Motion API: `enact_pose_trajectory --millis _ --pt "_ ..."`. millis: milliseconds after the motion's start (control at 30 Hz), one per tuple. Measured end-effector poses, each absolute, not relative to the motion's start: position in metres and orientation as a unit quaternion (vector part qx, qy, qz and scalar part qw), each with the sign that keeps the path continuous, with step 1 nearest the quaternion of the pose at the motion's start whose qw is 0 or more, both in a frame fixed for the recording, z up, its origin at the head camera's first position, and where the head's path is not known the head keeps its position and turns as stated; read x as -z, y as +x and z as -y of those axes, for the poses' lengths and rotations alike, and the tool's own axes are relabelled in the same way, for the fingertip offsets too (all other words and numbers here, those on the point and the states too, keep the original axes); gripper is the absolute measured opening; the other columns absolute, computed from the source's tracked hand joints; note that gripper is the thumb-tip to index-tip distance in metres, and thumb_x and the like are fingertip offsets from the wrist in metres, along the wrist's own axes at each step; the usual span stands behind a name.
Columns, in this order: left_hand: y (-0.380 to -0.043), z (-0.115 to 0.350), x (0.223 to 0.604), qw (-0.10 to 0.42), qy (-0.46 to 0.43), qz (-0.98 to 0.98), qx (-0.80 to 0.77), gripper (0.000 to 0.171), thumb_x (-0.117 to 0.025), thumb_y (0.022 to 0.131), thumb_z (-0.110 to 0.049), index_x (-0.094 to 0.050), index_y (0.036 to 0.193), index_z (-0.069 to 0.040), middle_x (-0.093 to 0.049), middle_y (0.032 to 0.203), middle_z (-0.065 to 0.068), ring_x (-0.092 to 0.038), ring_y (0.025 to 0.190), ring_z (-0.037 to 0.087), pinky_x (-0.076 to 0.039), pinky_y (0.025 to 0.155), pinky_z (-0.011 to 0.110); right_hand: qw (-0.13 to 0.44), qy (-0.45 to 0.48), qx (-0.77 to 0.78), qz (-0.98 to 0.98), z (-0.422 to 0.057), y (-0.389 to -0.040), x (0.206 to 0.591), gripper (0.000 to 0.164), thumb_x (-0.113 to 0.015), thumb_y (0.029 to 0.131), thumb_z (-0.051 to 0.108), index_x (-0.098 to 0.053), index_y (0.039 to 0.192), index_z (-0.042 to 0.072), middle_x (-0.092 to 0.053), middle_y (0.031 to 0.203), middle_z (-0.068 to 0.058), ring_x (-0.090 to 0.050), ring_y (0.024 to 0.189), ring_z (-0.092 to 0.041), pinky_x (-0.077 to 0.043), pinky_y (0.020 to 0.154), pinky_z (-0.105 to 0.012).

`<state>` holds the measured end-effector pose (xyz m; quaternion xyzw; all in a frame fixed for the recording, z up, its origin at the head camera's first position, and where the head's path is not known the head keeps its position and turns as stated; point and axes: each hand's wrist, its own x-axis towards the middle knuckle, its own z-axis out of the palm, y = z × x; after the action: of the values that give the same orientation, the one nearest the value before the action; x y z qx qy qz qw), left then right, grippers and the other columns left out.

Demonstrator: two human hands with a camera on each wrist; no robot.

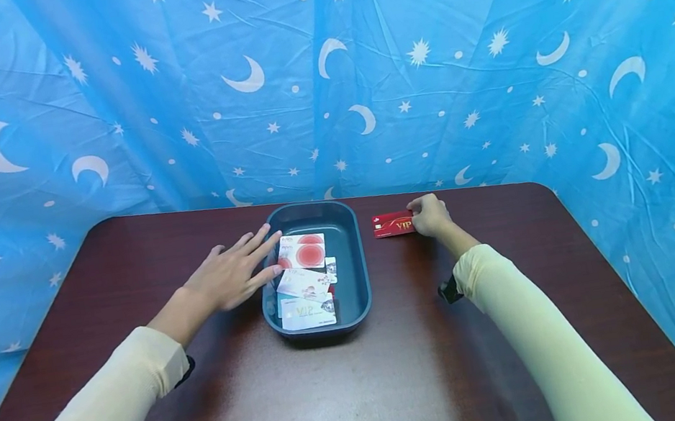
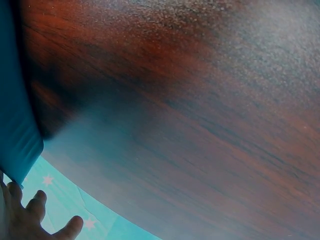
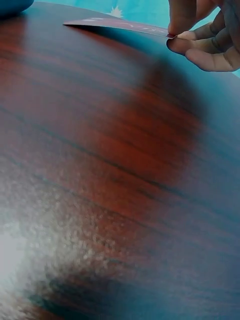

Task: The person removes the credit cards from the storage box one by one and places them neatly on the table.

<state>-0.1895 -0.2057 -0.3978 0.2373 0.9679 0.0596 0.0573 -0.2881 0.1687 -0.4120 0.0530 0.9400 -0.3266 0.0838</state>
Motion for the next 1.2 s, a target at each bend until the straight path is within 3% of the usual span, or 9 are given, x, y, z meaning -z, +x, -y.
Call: enact_pose_trajectory --millis 567,967,1200 --pt "-0.189 0.207 0.401 0.053 0.237 -0.968 -0.061 0.071 -0.047 0.102 -0.049 -0.023 0.160 -0.016 -0.021 0.164 0.016 -0.032 0.143 0.043 -0.030 0.105 0.071 0.081 0.053 0.314 -0.945 -0.168 -0.290 0.420 0.037 -0.053 0.095 -0.002 -0.063 0.130 -0.003 -0.061 0.127 -0.022 -0.052 0.118 -0.032 -0.041 0.105 -0.048" --pt "-0.190 0.205 0.400 0.050 0.240 -0.967 -0.067 0.070 -0.048 0.102 -0.049 -0.025 0.159 -0.015 -0.022 0.163 0.017 -0.031 0.143 0.044 -0.030 0.105 0.071 0.089 0.063 0.315 -0.943 -0.169 -0.289 0.416 0.039 -0.058 0.095 0.003 -0.060 0.134 -0.001 -0.058 0.133 -0.021 -0.050 0.124 -0.033 -0.039 0.108 -0.049" --pt "-0.190 0.205 0.401 0.050 0.239 -0.968 -0.061 0.069 -0.046 0.102 -0.049 -0.024 0.159 -0.016 -0.022 0.163 0.016 -0.031 0.143 0.044 -0.030 0.105 0.071 0.095 0.038 0.297 -0.949 -0.168 -0.292 0.407 0.039 -0.060 0.098 0.010 -0.058 0.135 0.000 -0.062 0.128 -0.022 -0.055 0.119 -0.035 -0.044 0.103 -0.050"
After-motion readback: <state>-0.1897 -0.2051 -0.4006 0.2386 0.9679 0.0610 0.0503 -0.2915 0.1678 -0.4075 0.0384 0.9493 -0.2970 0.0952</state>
